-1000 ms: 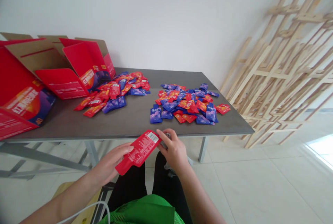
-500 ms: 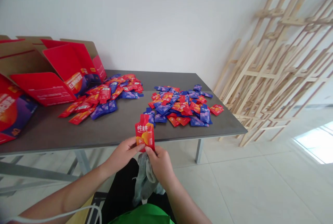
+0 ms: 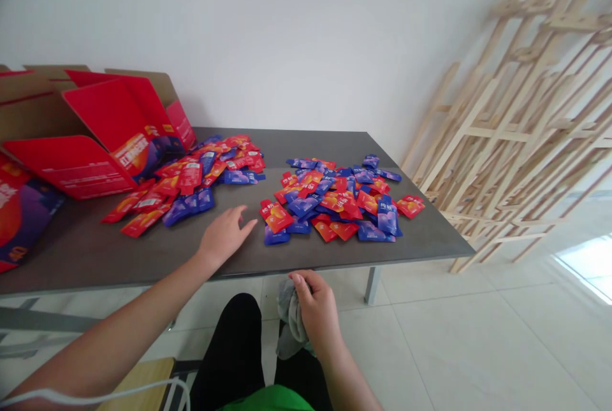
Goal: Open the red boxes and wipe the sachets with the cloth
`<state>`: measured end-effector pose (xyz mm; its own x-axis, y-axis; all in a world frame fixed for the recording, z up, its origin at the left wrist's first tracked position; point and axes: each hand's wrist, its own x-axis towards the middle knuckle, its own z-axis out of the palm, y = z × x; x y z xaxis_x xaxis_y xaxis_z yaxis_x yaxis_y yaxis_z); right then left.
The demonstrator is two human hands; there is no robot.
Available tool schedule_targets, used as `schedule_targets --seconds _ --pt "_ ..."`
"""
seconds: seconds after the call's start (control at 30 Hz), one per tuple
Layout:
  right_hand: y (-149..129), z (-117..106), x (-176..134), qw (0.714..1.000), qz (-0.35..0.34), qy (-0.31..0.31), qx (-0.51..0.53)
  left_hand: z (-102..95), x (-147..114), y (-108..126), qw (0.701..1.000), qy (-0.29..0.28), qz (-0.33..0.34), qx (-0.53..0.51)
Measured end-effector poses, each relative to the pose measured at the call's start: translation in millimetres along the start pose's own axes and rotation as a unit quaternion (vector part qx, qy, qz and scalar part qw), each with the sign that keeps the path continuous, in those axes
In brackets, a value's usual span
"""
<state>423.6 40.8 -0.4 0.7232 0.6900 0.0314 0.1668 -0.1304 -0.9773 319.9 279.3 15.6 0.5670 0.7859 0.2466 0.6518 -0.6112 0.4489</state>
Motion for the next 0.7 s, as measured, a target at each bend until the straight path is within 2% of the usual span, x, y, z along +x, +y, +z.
schedule_targets --seconds 0.13,0.27,0.4,0.5,0.63,0.7 --pt "-2.0 3.8 2.7 1.000 -0.010 -0.021 0.002 -21.7 10.9 -45.9 0.995 0.070 -0.041 0.064" --pt "-8.1 12.6 1.4 0.999 -0.022 -0.048 0.008 -31.5 25.2 -72.7 0.994 0.087 -0.043 0.059" --pt "-11.8 17.5 -2.9 0.998 -0.027 -0.064 0.012 -36.3 28.5 -71.2 0.995 0.089 -0.038 -0.008" --pt "-9.2 17.9 -5.3 0.998 -0.019 -0.064 0.009 -46.3 20.2 -63.5 0.985 0.135 -0.069 -0.080" --pt "-4.6 16.6 -4.7 0.999 0.000 -0.035 0.005 -58.5 -9.5 -52.1 0.941 0.219 -0.155 -0.206" --pt "-8.1 17.1 -4.2 1.000 -0.009 0.001 0.006 -58.9 -32.0 -42.2 0.909 0.220 -0.200 -0.294"
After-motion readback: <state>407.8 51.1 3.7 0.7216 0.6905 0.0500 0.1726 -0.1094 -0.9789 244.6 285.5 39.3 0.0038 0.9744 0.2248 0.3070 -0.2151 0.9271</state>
